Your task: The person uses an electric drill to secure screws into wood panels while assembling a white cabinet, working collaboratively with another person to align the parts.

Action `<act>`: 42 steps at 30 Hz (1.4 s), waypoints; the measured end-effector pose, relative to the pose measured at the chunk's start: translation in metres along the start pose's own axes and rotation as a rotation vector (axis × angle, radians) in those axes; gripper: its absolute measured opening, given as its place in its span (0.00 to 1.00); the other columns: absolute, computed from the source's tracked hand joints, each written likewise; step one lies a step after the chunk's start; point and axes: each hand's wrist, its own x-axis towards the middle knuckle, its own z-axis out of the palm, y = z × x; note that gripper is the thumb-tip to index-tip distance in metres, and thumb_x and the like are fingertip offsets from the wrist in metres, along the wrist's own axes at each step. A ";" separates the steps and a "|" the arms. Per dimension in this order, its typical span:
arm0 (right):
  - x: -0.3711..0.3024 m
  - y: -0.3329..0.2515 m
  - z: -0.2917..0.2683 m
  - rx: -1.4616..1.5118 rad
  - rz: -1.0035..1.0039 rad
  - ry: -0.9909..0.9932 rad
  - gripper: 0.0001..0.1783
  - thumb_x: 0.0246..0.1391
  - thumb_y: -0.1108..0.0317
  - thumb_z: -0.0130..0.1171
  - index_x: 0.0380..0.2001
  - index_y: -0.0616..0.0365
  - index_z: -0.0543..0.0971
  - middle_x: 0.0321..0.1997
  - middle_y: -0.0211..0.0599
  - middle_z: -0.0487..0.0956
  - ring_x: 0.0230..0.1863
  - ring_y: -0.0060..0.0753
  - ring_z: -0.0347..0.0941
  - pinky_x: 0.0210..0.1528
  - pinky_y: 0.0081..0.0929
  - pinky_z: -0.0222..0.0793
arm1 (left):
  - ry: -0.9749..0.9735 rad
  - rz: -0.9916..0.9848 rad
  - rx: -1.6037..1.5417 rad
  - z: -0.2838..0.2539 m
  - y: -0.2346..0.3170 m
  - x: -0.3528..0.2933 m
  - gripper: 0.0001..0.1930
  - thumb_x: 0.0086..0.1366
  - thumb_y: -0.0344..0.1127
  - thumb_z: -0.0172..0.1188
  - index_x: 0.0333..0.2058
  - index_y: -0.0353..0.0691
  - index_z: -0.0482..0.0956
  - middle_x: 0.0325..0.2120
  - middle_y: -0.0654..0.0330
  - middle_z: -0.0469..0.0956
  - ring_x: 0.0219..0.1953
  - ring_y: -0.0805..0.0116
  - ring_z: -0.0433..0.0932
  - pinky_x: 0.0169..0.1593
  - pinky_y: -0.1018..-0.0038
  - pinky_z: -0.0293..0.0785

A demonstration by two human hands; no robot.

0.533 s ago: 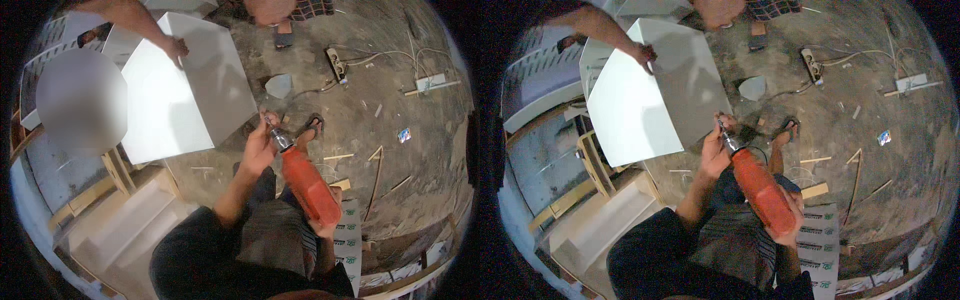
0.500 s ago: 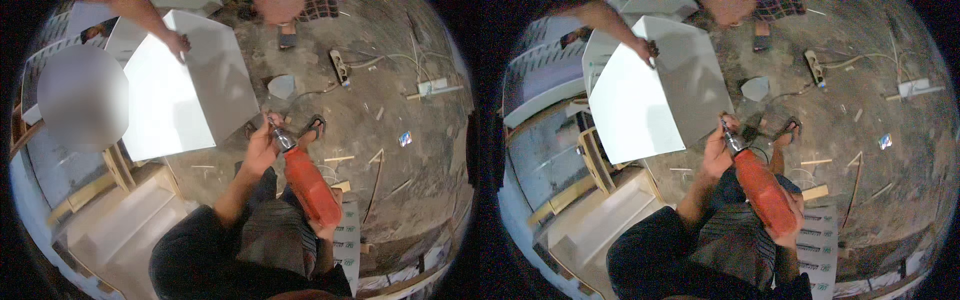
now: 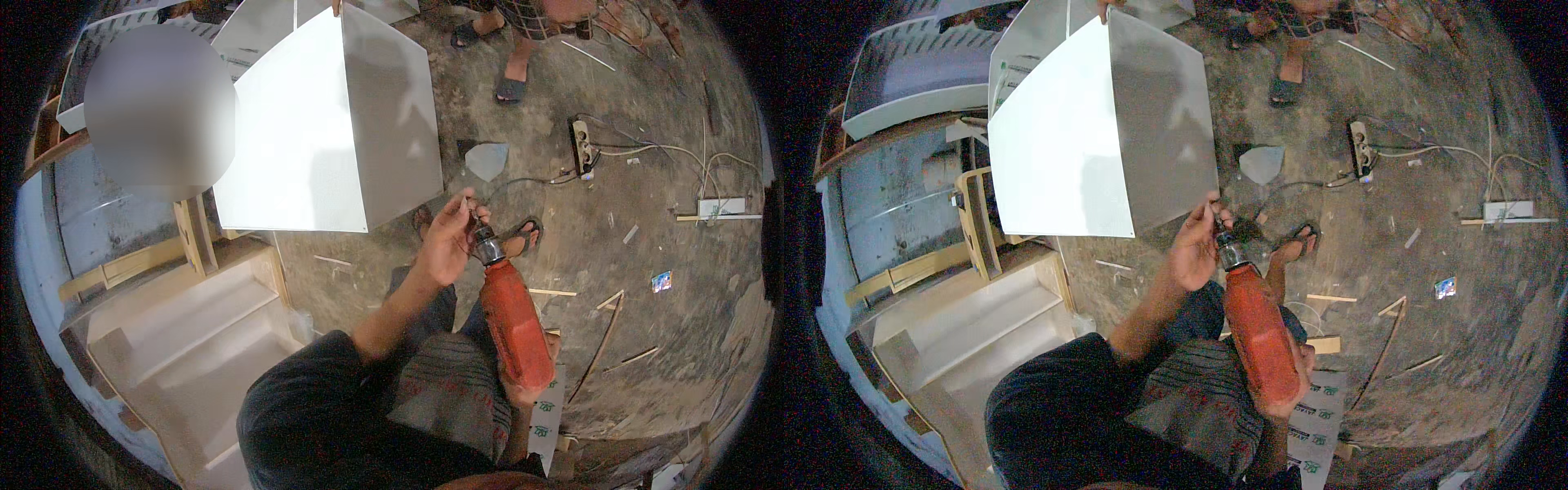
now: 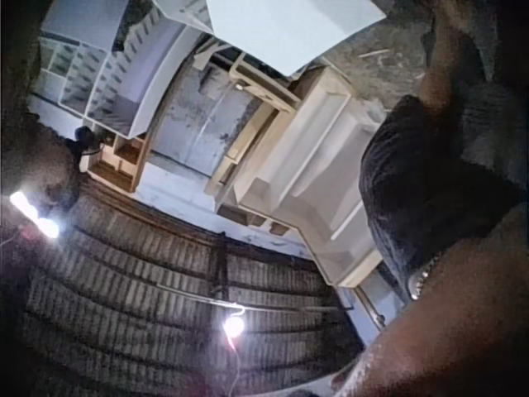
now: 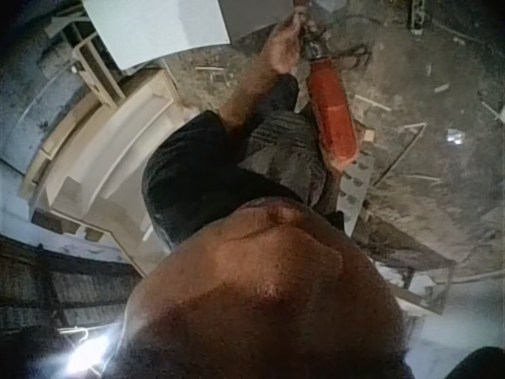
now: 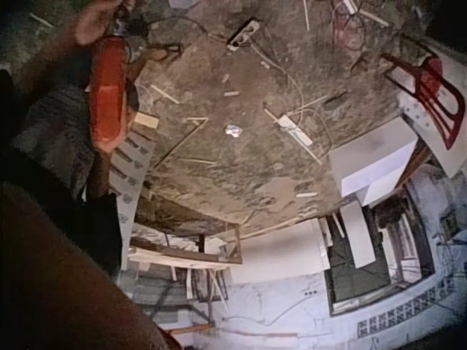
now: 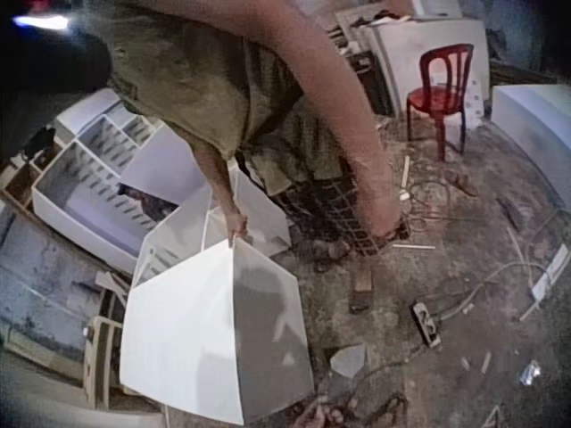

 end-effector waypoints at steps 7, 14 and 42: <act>0.013 -0.004 -0.010 0.032 -0.200 -0.039 0.36 0.26 0.67 0.68 0.46 0.63 0.74 0.43 0.38 0.73 0.41 0.38 0.66 0.48 0.30 0.63 | 0.018 -0.034 -0.077 0.019 -0.006 0.000 0.10 0.66 0.40 0.48 0.42 0.43 0.67 0.35 0.64 0.70 0.39 0.71 0.70 0.45 0.75 0.69; 0.019 0.001 -0.020 0.105 -0.163 -0.124 0.31 0.31 0.72 0.67 0.44 0.60 0.69 0.39 0.38 0.70 0.42 0.38 0.67 0.45 0.29 0.65 | 0.086 -0.039 0.008 0.035 -0.005 0.006 0.11 0.65 0.45 0.50 0.38 0.45 0.67 0.33 0.66 0.70 0.38 0.71 0.70 0.46 0.74 0.68; 0.012 0.018 -0.017 -0.089 -0.095 -0.186 0.29 0.35 0.73 0.66 0.45 0.61 0.69 0.45 0.43 0.71 0.47 0.43 0.68 0.49 0.34 0.65 | 0.057 -0.020 0.150 0.025 -0.001 0.013 0.13 0.65 0.35 0.50 0.45 0.36 0.70 0.29 0.64 0.73 0.37 0.70 0.75 0.43 0.72 0.73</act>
